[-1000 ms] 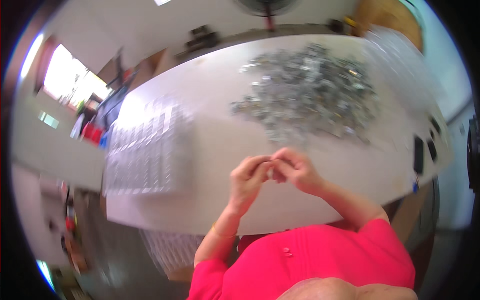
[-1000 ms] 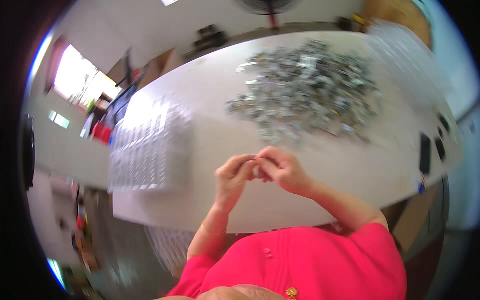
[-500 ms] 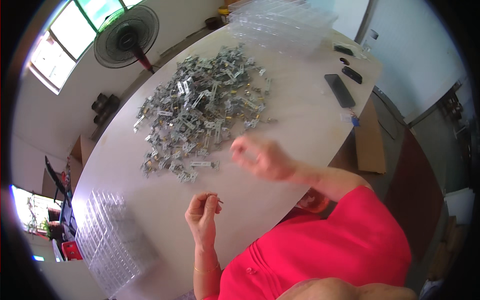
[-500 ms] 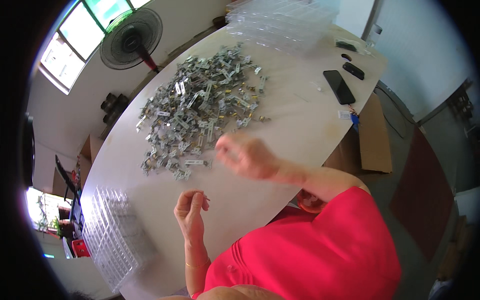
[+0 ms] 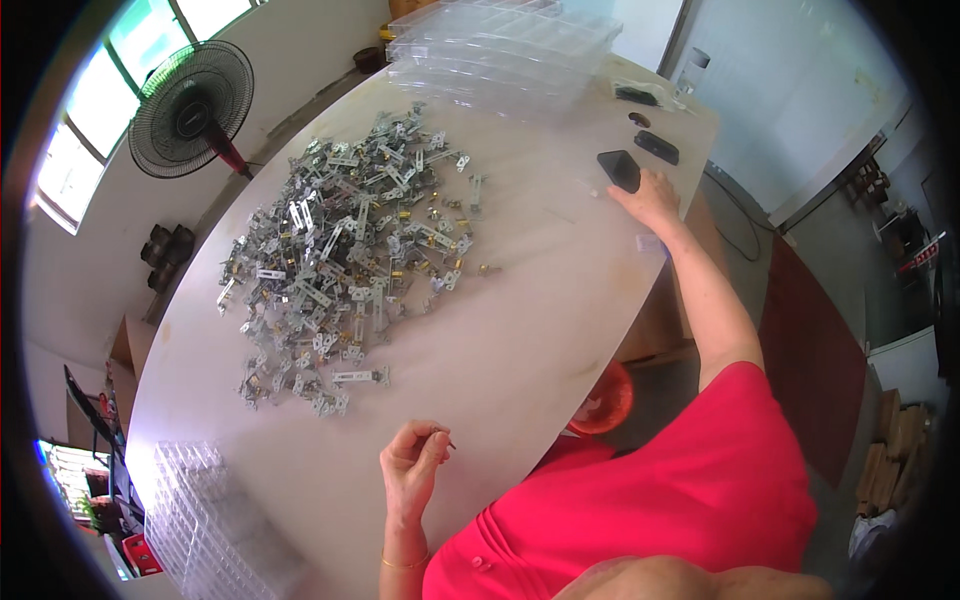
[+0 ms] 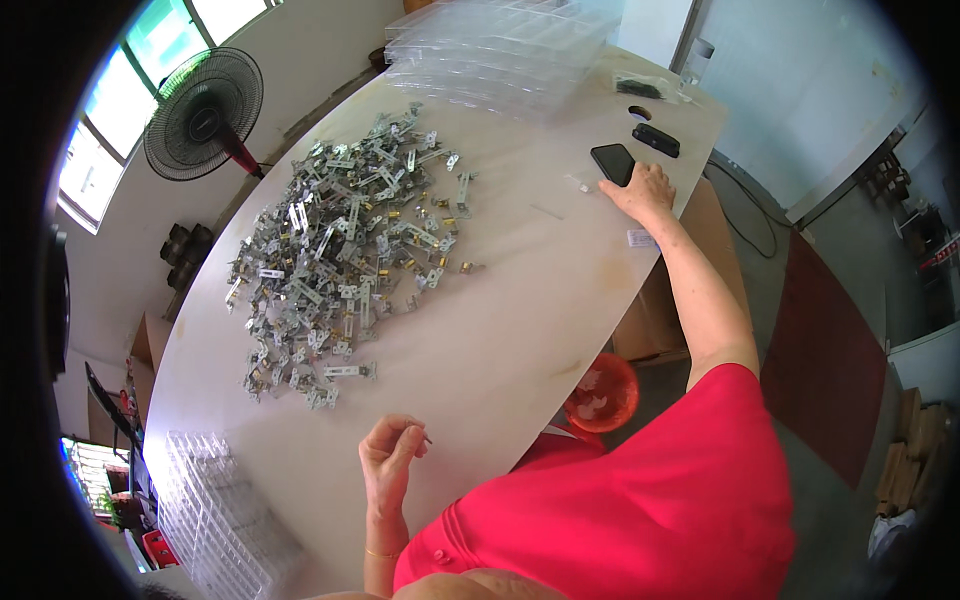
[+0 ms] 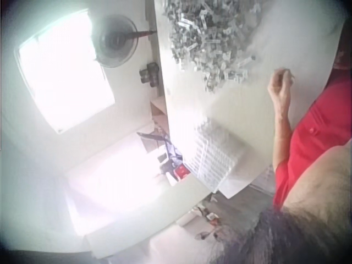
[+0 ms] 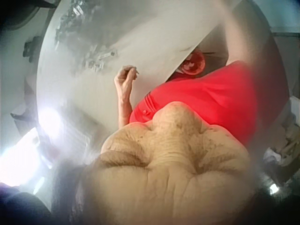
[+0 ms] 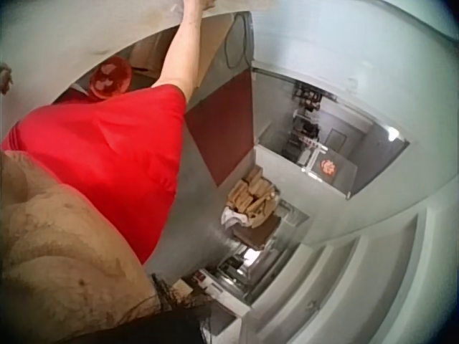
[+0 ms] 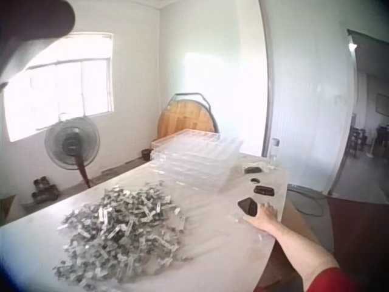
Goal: The person picks up a metal bracket and a pin from the table, inserts the pin into the bracket by hand, and places the assembled unit into a plastic tray, repeating this process for multiple components.
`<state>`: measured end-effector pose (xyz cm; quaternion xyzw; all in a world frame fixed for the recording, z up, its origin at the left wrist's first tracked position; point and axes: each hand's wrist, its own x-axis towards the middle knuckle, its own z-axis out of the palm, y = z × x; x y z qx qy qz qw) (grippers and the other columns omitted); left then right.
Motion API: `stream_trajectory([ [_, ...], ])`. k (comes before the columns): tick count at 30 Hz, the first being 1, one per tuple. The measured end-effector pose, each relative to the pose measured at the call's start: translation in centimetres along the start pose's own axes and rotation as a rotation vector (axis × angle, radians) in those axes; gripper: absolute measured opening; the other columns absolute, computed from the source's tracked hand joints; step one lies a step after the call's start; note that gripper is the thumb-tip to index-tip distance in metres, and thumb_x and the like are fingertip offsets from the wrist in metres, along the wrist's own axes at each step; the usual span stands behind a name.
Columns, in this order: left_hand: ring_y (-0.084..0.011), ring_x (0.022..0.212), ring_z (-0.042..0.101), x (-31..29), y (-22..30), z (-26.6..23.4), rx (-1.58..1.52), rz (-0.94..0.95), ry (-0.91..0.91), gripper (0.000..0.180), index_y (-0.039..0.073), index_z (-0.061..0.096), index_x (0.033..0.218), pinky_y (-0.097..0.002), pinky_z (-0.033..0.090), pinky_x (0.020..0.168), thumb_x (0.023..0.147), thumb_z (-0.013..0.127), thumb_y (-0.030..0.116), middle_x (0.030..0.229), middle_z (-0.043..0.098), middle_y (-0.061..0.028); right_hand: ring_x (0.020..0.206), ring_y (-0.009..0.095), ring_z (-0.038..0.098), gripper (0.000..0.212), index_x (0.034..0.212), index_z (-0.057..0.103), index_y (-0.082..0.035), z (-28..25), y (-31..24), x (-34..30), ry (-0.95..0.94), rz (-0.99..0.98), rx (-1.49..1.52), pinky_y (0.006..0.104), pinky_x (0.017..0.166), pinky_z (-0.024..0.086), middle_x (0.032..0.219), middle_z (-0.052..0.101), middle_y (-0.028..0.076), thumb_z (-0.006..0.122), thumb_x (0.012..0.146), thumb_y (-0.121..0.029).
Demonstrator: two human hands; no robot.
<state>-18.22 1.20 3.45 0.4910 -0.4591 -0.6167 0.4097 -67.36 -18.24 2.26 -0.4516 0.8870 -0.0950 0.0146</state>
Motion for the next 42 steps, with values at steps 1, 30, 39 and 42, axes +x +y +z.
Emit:
stream_trajectory([
  [1, -0.0102, 0.068, 0.058, 0.2, -0.1, 0.1, 0.001, -0.004, -0.005, 0.005, -0.002, 0.068, 0.095, -0.0234, 0.047, 0.063, 0.094, 0.065, 0.003, 0.079, 0.065, -0.0049, 0.130, 0.034, 0.049, 0.084, 0.130, 0.058, -0.001, 0.0, 0.0, 0.3, -0.001, 0.016, 0.018, 0.0478, 0.105, 0.041, 0.134, 0.053, 0.020, 0.072, 0.075, -0.063],
  [30, -0.0083, 0.068, 0.056, 4.5, -1.0, 2.6, -0.034, -0.107, -0.143, 0.003, -0.002, 0.067, 0.094, -0.0224, 0.045, 0.059, 0.094, 0.064, -0.002, 0.083, 0.066, -0.0040, 0.115, 0.036, 0.058, 0.082, 0.112, 0.064, 0.007, -0.2, 0.9, 0.9, 0.032, -0.026, -0.015, 0.0452, 0.097, 0.046, 0.119, 0.061, 0.023, 0.075, 0.072, -0.064],
  [39, -0.0089, 0.067, 0.057, 4.6, -1.1, 2.5, -0.026, -0.094, -0.154, 0.002, -0.002, 0.067, 0.094, -0.0230, 0.047, 0.058, 0.094, 0.066, 0.000, 0.083, 0.064, -0.0039, 0.112, 0.037, 0.059, 0.080, 0.110, 0.064, 0.006, 0.1, 1.1, 0.9, 0.076, -0.056, -0.021, 0.0458, 0.095, 0.047, 0.115, 0.062, 0.023, 0.075, 0.073, -0.065],
  [42, -0.0090, 0.067, 0.058, 4.5, -1.2, 2.4, -0.035, -0.102, -0.158, 0.003, -0.002, 0.067, 0.095, -0.0228, 0.047, 0.058, 0.094, 0.067, 0.000, 0.083, 0.064, -0.0037, 0.112, 0.037, 0.058, 0.080, 0.111, 0.064, 0.006, 0.1, 1.1, 0.9, 0.086, -0.061, -0.025, 0.0458, 0.095, 0.047, 0.115, 0.061, 0.023, 0.075, 0.073, -0.064],
])
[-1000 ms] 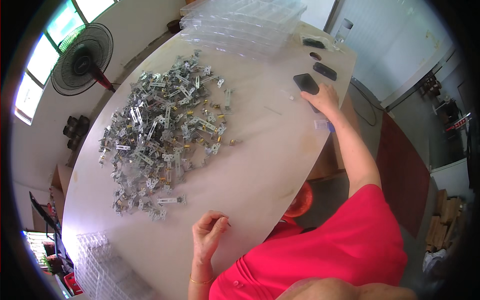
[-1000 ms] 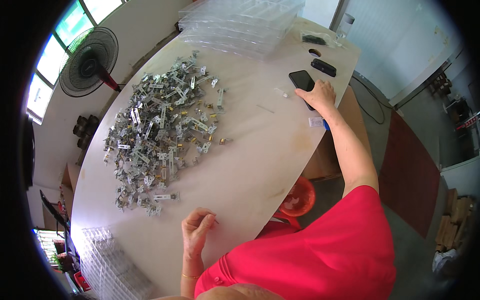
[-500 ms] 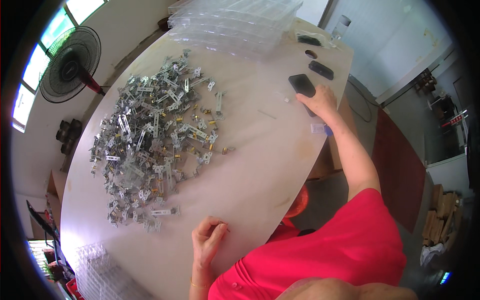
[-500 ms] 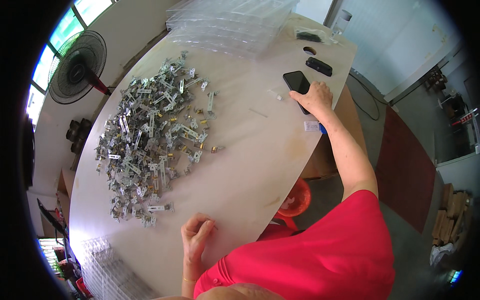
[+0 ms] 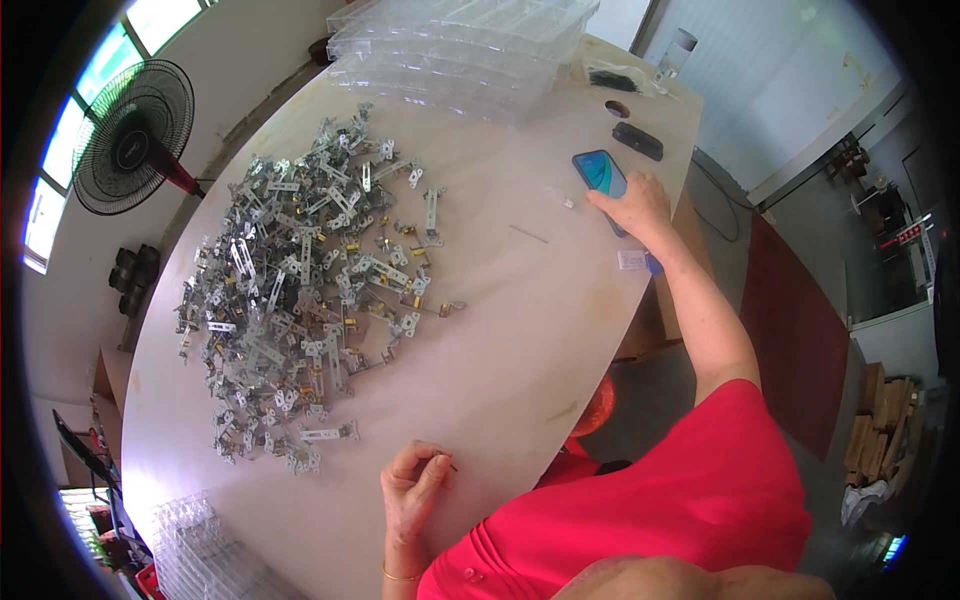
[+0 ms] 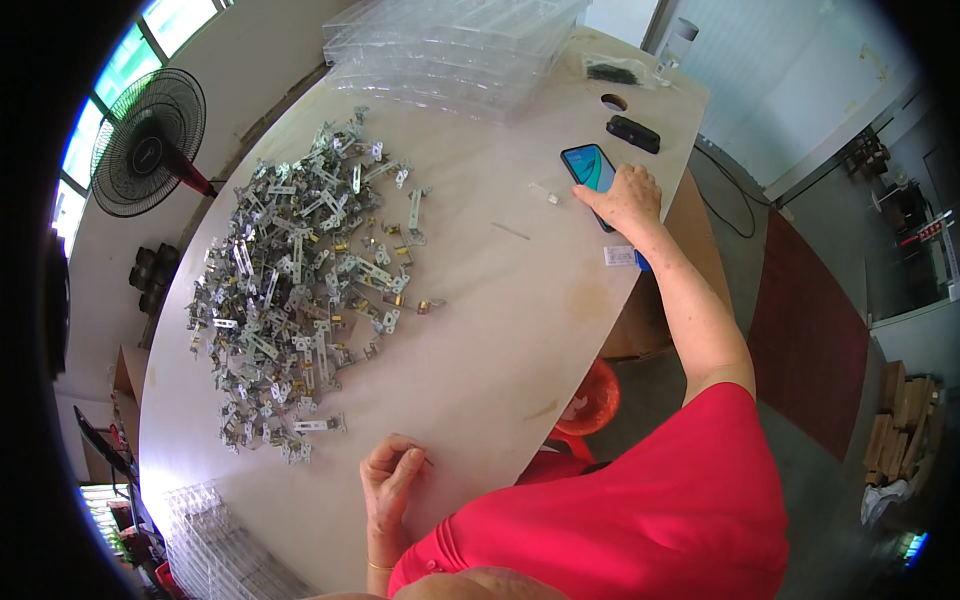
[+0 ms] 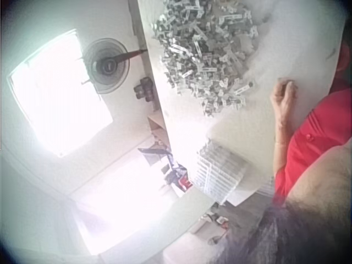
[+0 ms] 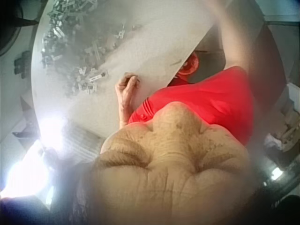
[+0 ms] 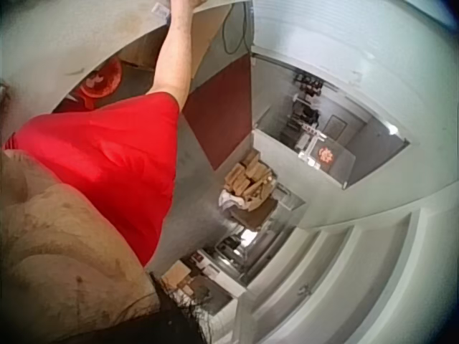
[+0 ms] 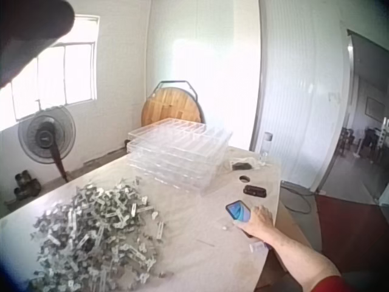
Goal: The person picks up a metal bracket and a pin from the table, inserts the pin into the bracket by hand, and places the assembled unit into a plastic tray, repeating this process for multiple components.
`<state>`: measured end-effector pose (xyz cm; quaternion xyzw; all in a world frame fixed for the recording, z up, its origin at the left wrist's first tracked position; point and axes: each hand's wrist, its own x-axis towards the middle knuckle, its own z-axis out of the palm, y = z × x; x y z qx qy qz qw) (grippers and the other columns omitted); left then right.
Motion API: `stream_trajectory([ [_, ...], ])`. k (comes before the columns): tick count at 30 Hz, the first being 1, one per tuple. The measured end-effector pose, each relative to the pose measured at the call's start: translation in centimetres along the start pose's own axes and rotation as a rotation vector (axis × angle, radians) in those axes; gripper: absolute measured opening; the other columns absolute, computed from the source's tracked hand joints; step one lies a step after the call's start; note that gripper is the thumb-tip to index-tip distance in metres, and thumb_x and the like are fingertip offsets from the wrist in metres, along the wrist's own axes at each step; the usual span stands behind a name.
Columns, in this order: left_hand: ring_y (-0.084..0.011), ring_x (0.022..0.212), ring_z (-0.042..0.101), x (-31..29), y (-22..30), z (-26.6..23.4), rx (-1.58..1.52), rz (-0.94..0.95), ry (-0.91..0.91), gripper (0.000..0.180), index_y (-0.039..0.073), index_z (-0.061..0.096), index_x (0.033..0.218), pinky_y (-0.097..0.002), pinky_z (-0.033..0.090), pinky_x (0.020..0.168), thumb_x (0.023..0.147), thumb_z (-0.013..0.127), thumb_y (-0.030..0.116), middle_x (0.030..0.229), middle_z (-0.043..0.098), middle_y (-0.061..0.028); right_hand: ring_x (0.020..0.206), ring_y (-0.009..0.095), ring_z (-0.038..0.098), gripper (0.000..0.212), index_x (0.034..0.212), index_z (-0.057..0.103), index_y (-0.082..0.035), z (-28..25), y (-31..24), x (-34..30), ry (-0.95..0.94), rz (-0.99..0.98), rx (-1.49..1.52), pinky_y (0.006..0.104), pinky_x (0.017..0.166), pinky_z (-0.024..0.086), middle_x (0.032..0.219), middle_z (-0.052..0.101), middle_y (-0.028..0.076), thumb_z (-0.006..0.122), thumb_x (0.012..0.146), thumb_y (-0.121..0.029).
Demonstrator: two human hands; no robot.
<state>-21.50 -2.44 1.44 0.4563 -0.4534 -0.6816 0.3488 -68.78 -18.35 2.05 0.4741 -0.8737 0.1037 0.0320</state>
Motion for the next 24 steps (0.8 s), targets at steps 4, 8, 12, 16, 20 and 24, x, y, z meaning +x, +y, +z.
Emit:
stream_trajectory([
  [4, -0.0090, 0.066, 0.057, -0.10, 0.08, 0.12, -0.002, -0.007, 0.010, 0.003, -0.002, 0.067, 0.095, -0.0227, 0.047, 0.058, 0.094, 0.066, 0.000, 0.084, 0.064, -0.0038, 0.112, 0.037, 0.058, 0.081, 0.111, 0.064, 0.007, -0.14, -0.08, -0.02, -0.023, 0.001, 0.004, 0.0457, 0.095, 0.047, 0.115, 0.061, 0.023, 0.075, 0.073, -0.064],
  [8, -0.0090, 0.067, 0.057, -0.13, -0.09, 0.04, -0.008, -0.009, 0.009, 0.002, -0.002, 0.067, 0.095, -0.0226, 0.047, 0.058, 0.094, 0.065, -0.002, 0.084, 0.064, -0.0040, 0.111, 0.037, 0.059, 0.080, 0.111, 0.064, 0.007, -0.07, -0.15, -0.01, -0.019, -0.002, 0.000, 0.0455, 0.095, 0.048, 0.115, 0.061, 0.023, 0.075, 0.073, -0.063],
  [12, -0.0092, 0.067, 0.057, -0.13, 0.00, 0.08, -0.026, -0.005, 0.008, 0.003, -0.002, 0.067, 0.095, -0.0228, 0.047, 0.059, 0.094, 0.065, -0.002, 0.084, 0.065, -0.0044, 0.112, 0.037, 0.059, 0.079, 0.111, 0.064, 0.006, -0.02, -0.15, 0.15, -0.023, 0.006, 0.006, 0.0451, 0.095, 0.048, 0.116, 0.062, 0.023, 0.075, 0.073, -0.062],
  [16, -0.0093, 0.067, 0.057, -0.17, -0.10, -0.09, -0.014, -0.019, 0.010, 0.002, -0.002, 0.067, 0.094, -0.0229, 0.047, 0.059, 0.094, 0.065, -0.001, 0.083, 0.065, -0.0044, 0.114, 0.037, 0.058, 0.080, 0.112, 0.064, 0.007, -0.16, -0.42, 0.18, -0.041, 0.039, 0.007, 0.0444, 0.096, 0.048, 0.118, 0.061, 0.024, 0.074, 0.074, -0.062],
  [20, -0.0093, 0.067, 0.057, -0.13, 0.00, 0.13, -0.017, -0.010, 0.007, 0.003, -0.002, 0.067, 0.094, -0.0230, 0.046, 0.060, 0.094, 0.064, -0.001, 0.082, 0.064, -0.0040, 0.116, 0.036, 0.057, 0.079, 0.114, 0.064, 0.005, 0.20, -0.06, 0.48, -0.051, 0.044, 0.009, 0.0456, 0.098, 0.047, 0.120, 0.060, 0.023, 0.075, 0.074, -0.062],
  [24, -0.0093, 0.068, 0.057, -0.15, -0.19, 0.00, -0.011, 0.005, -0.003, 0.003, -0.002, 0.067, 0.095, -0.0230, 0.046, 0.060, 0.095, 0.064, -0.001, 0.082, 0.064, -0.0040, 0.119, 0.036, 0.056, 0.079, 0.115, 0.064, 0.006, 0.33, -0.11, 0.58, -0.050, 0.049, 0.015, 0.0456, 0.099, 0.046, 0.123, 0.059, 0.023, 0.075, 0.074, -0.061],
])
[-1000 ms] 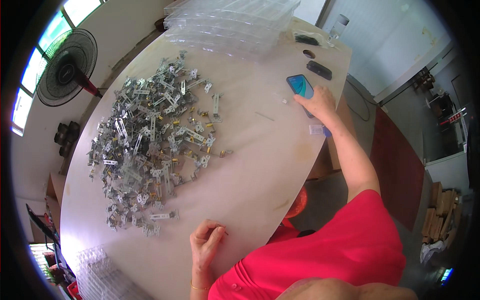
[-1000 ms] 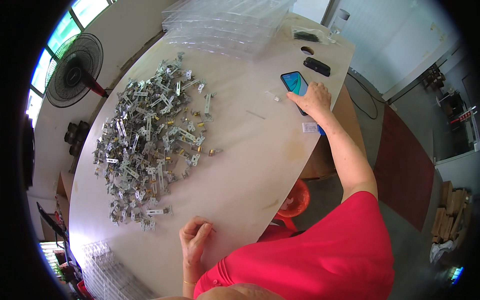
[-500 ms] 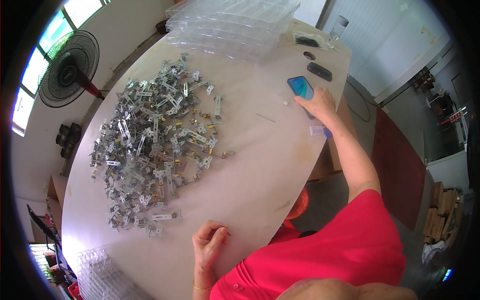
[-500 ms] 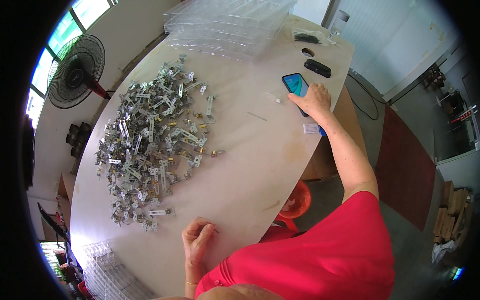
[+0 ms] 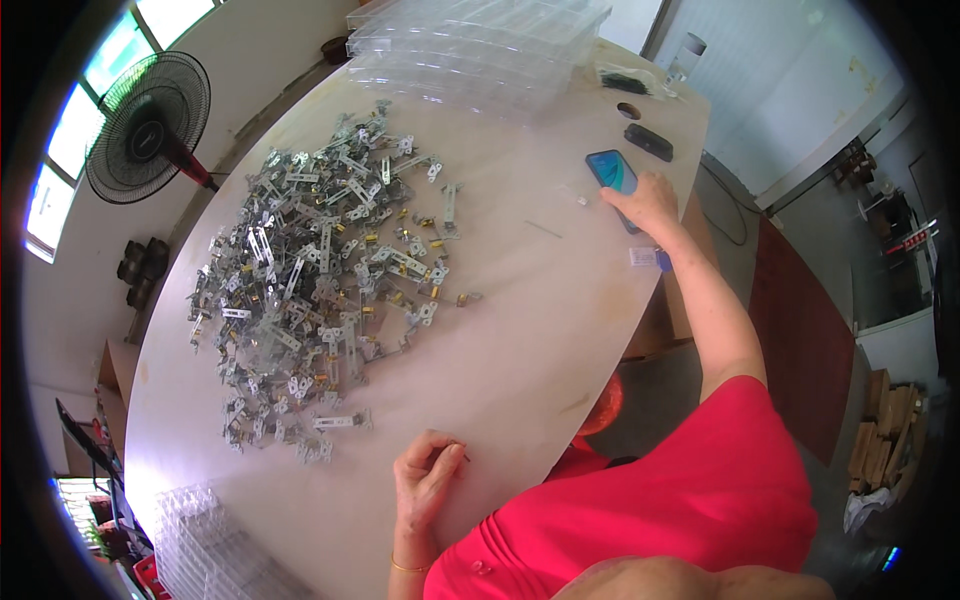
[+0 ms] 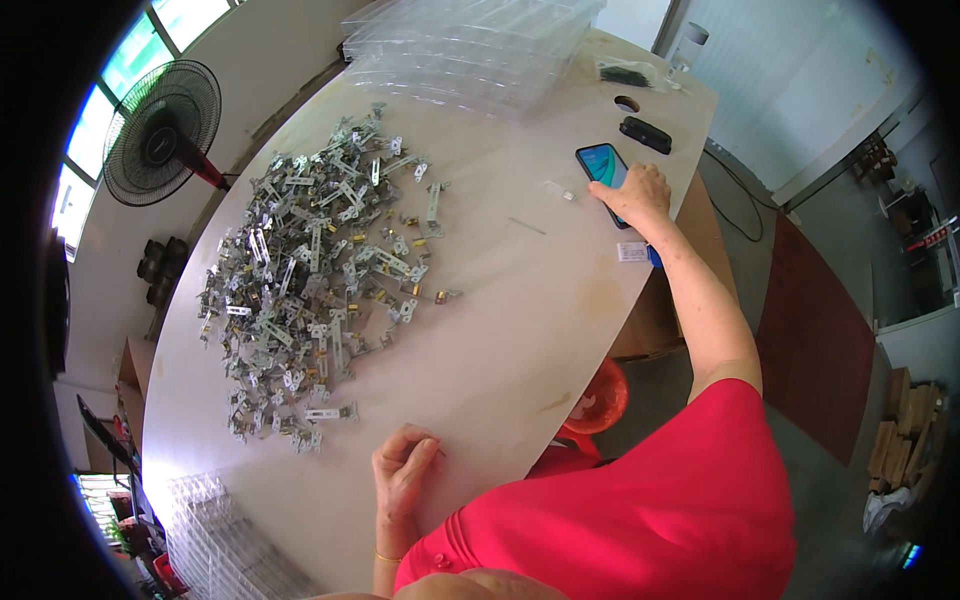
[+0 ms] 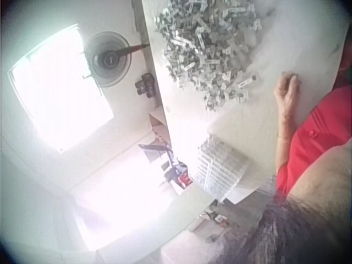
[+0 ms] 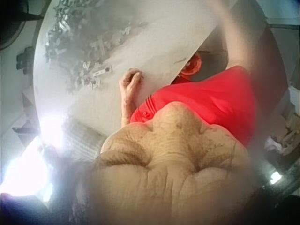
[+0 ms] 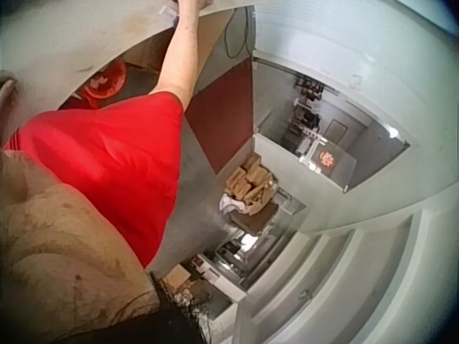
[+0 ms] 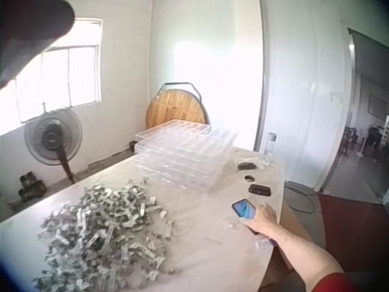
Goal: The person picks up a metal bracket and a pin from the table, inserts the pin into the bracket by hand, and places the assembled unit into a plastic tray, repeating this process for multiple components.
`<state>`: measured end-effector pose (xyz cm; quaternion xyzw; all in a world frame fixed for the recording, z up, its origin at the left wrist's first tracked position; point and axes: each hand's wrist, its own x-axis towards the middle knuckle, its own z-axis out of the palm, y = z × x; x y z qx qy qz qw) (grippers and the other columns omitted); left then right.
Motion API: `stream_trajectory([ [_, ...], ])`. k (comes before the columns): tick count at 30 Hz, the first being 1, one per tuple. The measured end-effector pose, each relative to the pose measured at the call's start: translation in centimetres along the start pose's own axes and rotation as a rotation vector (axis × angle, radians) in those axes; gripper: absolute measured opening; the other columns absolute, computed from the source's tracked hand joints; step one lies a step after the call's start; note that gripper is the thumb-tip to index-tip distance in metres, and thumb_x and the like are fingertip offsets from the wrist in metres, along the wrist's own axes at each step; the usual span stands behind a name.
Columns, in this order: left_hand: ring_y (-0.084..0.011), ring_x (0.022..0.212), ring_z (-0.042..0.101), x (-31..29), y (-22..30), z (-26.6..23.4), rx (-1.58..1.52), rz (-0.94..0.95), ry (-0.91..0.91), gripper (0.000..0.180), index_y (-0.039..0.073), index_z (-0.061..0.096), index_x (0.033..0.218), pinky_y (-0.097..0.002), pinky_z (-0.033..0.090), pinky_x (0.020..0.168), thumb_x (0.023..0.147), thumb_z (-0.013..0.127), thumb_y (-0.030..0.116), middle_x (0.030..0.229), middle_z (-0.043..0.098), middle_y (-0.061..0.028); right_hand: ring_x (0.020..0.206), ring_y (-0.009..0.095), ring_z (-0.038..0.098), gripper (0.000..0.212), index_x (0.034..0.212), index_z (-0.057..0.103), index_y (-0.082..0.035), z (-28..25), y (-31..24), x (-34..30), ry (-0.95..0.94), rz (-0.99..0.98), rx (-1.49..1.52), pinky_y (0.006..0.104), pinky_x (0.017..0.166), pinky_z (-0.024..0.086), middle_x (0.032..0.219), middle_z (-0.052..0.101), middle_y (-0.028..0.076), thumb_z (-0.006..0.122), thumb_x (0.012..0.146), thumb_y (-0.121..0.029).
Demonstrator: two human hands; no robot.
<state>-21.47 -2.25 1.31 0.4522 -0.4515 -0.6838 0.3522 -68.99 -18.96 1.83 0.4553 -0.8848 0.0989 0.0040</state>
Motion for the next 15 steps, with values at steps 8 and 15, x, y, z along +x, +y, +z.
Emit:
stream_trajectory([
  [8, -0.0105, 0.067, 0.058, -0.02, 0.36, -0.01, 0.024, 0.019, -0.010, 0.006, -0.001, 0.067, 0.093, -0.0241, 0.047, 0.061, 0.095, 0.065, 0.004, 0.079, 0.064, -0.0042, 0.122, 0.036, 0.054, 0.080, 0.118, 0.063, 0.005, -0.12, -0.13, 0.00, -0.032, 0.025, 0.004, 0.0451, 0.101, 0.046, 0.127, 0.057, 0.023, 0.076, 0.074, -0.060],
  [15, -0.0102, 0.069, 0.058, 0.03, -0.04, -0.14, -0.007, 0.015, -0.009, 0.008, -0.001, 0.066, 0.096, -0.0235, 0.047, 0.063, 0.097, 0.064, 0.007, 0.079, 0.064, -0.0038, 0.124, 0.036, 0.053, 0.083, 0.120, 0.061, 0.006, -0.28, 0.26, -0.51, -0.027, 0.006, 0.039, 0.0458, 0.101, 0.046, 0.129, 0.056, 0.023, 0.075, 0.074, -0.062],
])
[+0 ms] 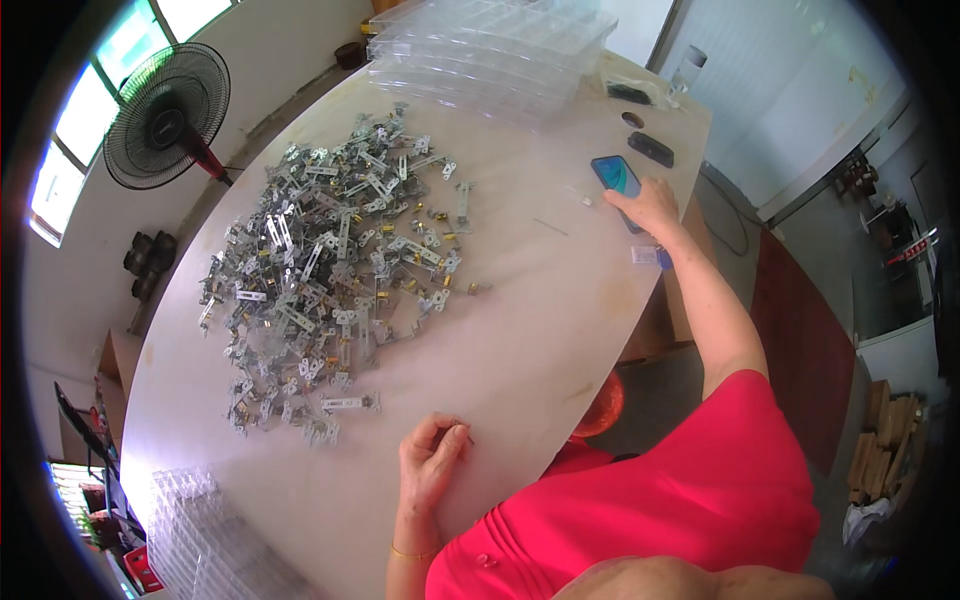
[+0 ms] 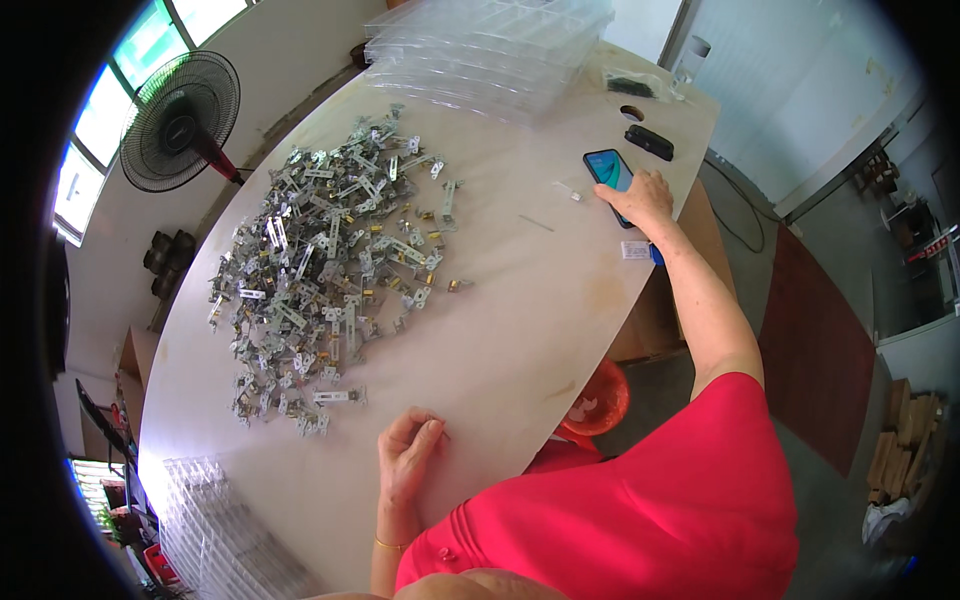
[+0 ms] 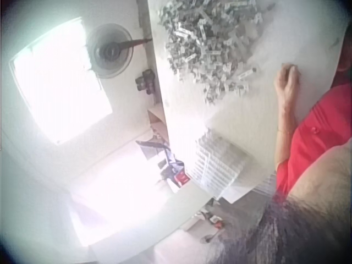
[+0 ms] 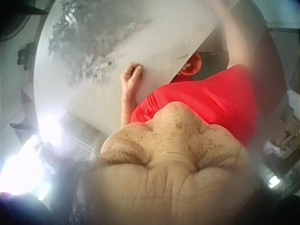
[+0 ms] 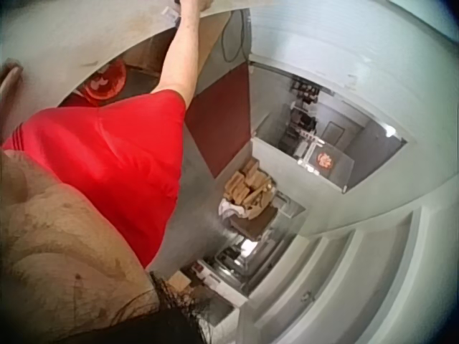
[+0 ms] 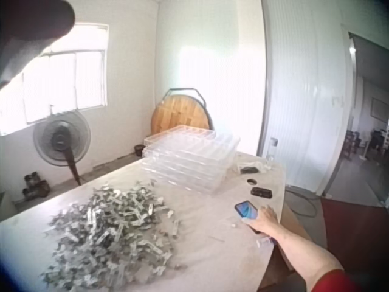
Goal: The person picks up a metal bracket and a pin from the table, inserts the pin into the bracket by hand, and places the assembled unit into a plastic tray, repeating this process for multiple components.
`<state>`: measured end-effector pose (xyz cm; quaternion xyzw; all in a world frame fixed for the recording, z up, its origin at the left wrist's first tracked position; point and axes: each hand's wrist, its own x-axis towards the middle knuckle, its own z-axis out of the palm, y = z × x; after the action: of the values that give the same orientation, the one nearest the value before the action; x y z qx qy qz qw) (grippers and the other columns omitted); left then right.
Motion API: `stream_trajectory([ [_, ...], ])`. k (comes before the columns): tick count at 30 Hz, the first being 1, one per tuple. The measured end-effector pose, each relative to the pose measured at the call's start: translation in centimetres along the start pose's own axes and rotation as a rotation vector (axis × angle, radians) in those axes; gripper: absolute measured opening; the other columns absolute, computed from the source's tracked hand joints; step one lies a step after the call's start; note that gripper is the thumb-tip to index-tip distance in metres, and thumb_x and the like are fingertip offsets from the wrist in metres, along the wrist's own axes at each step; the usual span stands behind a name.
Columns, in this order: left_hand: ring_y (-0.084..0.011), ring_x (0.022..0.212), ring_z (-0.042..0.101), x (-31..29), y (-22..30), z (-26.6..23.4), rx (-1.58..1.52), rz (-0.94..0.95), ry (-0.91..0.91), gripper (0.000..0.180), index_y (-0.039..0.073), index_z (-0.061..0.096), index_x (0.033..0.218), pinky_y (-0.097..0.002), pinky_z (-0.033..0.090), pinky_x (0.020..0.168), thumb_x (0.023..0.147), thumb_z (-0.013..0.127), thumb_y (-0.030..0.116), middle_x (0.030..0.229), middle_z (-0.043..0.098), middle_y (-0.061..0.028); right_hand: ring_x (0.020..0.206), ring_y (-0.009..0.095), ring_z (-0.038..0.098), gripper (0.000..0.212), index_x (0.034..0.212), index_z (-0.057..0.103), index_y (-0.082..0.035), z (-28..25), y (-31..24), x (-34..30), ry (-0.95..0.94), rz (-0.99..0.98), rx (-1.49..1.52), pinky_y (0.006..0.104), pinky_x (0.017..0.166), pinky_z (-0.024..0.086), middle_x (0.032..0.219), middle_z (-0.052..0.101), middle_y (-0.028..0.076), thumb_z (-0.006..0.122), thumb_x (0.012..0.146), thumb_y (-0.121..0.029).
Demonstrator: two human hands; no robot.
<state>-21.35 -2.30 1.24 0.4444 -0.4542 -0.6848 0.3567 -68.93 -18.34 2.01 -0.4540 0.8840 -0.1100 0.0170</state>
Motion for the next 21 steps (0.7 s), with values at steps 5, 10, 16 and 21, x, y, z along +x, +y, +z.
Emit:
stream_trajectory([
  [5, -0.0097, 0.068, 0.058, 0.1, -0.1, -0.1, 0.002, 0.029, 0.002, 0.009, -0.003, 0.065, 0.099, -0.0239, 0.048, 0.062, 0.098, 0.062, 0.005, 0.079, 0.064, -0.0040, 0.119, 0.036, 0.056, 0.079, 0.121, 0.059, 0.004, -1.1, -0.8, -1.3, 0.106, -0.055, 0.012, 0.0468, 0.099, 0.046, 0.124, 0.060, 0.022, 0.071, 0.079, -0.062],
  [10, -0.0091, 0.069, 0.058, -0.4, -0.3, -0.1, -0.009, 0.013, 0.086, 0.011, -0.003, 0.065, 0.100, -0.0234, 0.048, 0.062, 0.098, 0.062, 0.007, 0.080, 0.065, -0.0042, 0.104, 0.032, 0.064, 0.048, 0.117, 0.062, -0.003, -3.6, -6.5, -7.0, 0.223, -0.426, 0.287, 0.0433, 0.088, 0.051, 0.115, 0.065, 0.017, 0.069, 0.089, -0.042],
  [16, -0.0085, 0.070, 0.059, -0.9, -0.4, -0.4, -0.027, 0.121, 0.224, 0.013, -0.003, 0.064, 0.103, -0.0240, 0.050, 0.063, 0.098, 0.063, 0.009, 0.082, 0.065, -0.0038, 0.090, 0.026, 0.070, 0.025, 0.114, 0.061, -0.003, -4.3, -15.5, -19.9, -0.187, -1.042, 0.775, 0.0364, 0.079, 0.055, 0.101, 0.068, 0.012, 0.069, 0.091, -0.011],
  [21, -0.0100, 0.071, 0.060, -1.5, 2.1, -2.3, -0.082, 0.309, 0.379, 0.007, -0.002, 0.061, 0.102, -0.0242, 0.051, 0.061, 0.098, 0.062, 0.003, 0.088, 0.065, -0.0056, 0.093, 0.022, 0.070, 0.023, 0.116, 0.060, -0.002, -1.0, -19.9, -28.0, -0.685, -1.097, 0.977, 0.0337, 0.078, 0.055, 0.101, 0.070, 0.010, 0.065, 0.095, -0.008],
])
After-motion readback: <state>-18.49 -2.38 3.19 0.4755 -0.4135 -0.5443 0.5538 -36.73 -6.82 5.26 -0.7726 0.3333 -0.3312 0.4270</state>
